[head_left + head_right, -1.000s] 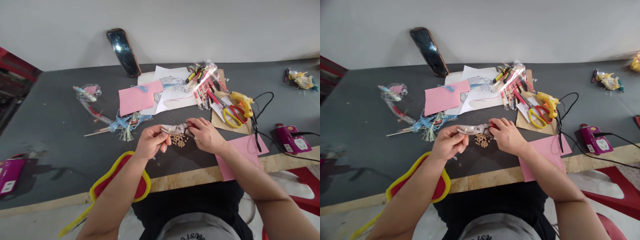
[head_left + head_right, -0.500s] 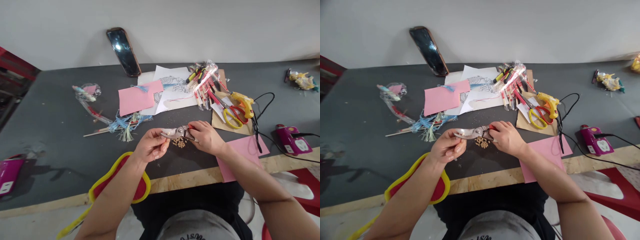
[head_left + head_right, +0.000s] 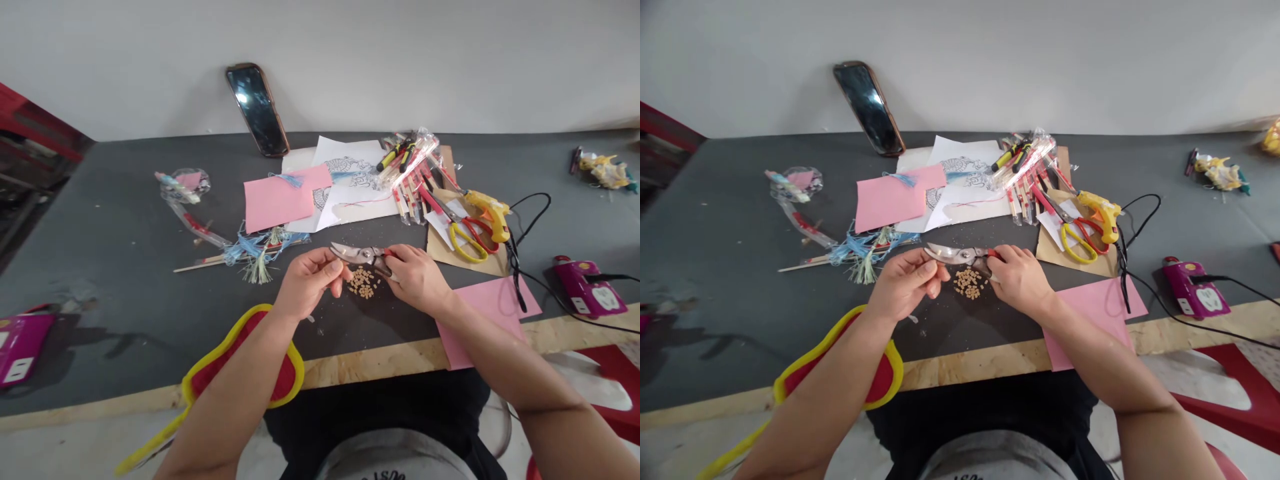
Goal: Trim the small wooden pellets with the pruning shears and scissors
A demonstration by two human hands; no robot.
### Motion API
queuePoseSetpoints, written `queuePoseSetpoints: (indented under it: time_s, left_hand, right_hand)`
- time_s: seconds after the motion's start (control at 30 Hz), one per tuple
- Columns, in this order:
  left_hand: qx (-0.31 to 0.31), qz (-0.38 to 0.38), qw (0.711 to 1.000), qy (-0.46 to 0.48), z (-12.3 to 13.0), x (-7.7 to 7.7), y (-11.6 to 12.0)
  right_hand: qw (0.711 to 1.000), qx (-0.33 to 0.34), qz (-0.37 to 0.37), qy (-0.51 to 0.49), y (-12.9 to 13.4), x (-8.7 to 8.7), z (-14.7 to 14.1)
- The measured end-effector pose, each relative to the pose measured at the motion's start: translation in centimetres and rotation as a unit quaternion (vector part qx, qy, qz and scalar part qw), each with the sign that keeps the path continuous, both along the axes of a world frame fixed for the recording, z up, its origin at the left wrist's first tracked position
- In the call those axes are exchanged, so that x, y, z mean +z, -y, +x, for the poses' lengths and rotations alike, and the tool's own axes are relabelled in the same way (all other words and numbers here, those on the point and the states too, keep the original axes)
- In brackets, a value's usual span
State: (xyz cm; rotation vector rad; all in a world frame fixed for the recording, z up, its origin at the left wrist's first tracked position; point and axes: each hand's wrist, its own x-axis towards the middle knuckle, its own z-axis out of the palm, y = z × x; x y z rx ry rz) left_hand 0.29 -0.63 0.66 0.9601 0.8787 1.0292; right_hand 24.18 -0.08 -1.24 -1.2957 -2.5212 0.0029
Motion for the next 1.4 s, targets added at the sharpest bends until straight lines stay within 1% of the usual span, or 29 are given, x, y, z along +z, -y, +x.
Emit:
queuePoseSetpoints:
  time_s: [0.07, 0.13, 0.2, 0.27, 0.63, 0.77, 0.9, 0.93, 1.0, 1.07, 1.1, 1.23, 1.4]
  left_hand:
    - [0.024, 0.054, 0.993, -0.098, 0.0, -0.1, 0.2]
    - [0.048, 0.103, 0.976, -0.186, 0.0, -0.1, 0.4]
    - [0.062, 0.136, 0.961, -0.232, -0.1, 0.0, 0.6]
    - [0.065, 0.15, 0.957, -0.239, -0.1, 0.0, 0.7]
    - [0.052, 0.156, 0.967, -0.193, -0.3, -0.4, 0.9]
    - [0.052, 0.146, 0.971, -0.184, -0.1, -0.9, 0.8]
    - [0.089, 0.122, 0.971, -0.185, 0.0, -1.3, 0.4]
    - [0.105, 0.115, 0.974, -0.166, -0.1, -1.2, 0.1]
    - [0.167, 0.098, 0.977, -0.092, -0.6, -0.8, -0.5]
    - [0.226, 0.082, 0.97, -0.021, -1.1, -0.2, -1.1]
    - [0.232, 0.071, 0.97, -0.002, -1.3, 0.1, -1.4]
    - [0.192, 0.044, 0.98, 0.022, -0.9, 0.5, -1.6]
    - [0.155, 0.041, 0.987, 0.004, -0.2, 0.2, -1.1]
  right_hand:
    - [1.0, -0.01, -0.002, 0.005, 0.1, 0.1, -0.1]
    - [1.0, -0.012, -0.01, 0.008, 0.2, 0.3, -0.2]
    - [1.0, -0.008, -0.024, 0.012, 0.4, 0.4, -0.2]
    - [0.999, 0.001, -0.039, 0.015, 0.5, 0.6, -0.3]
    - [0.993, 0.034, -0.114, 0.0, 0.5, 1.1, 0.0]
    - [0.994, 0.024, -0.106, -0.001, 0.4, 1.2, -0.1]
    - [0.997, -0.002, -0.07, 0.018, 0.1, 1.4, 0.2]
    - [0.998, -0.002, -0.062, 0.022, 0.0, 1.4, 0.4]
    - [0.999, -0.005, -0.045, 0.021, -0.4, 1.5, 1.0]
    - [0.999, -0.028, -0.03, 0.01, -0.9, 1.4, 1.6]
    - [0.998, -0.05, -0.023, 0.003, -1.2, 1.3, 1.9]
    - [0.989, -0.149, -0.022, -0.001, -2.3, 0.8, 2.8]
    - [0.974, -0.213, -0.074, 0.035, -2.7, 0.6, 3.2]
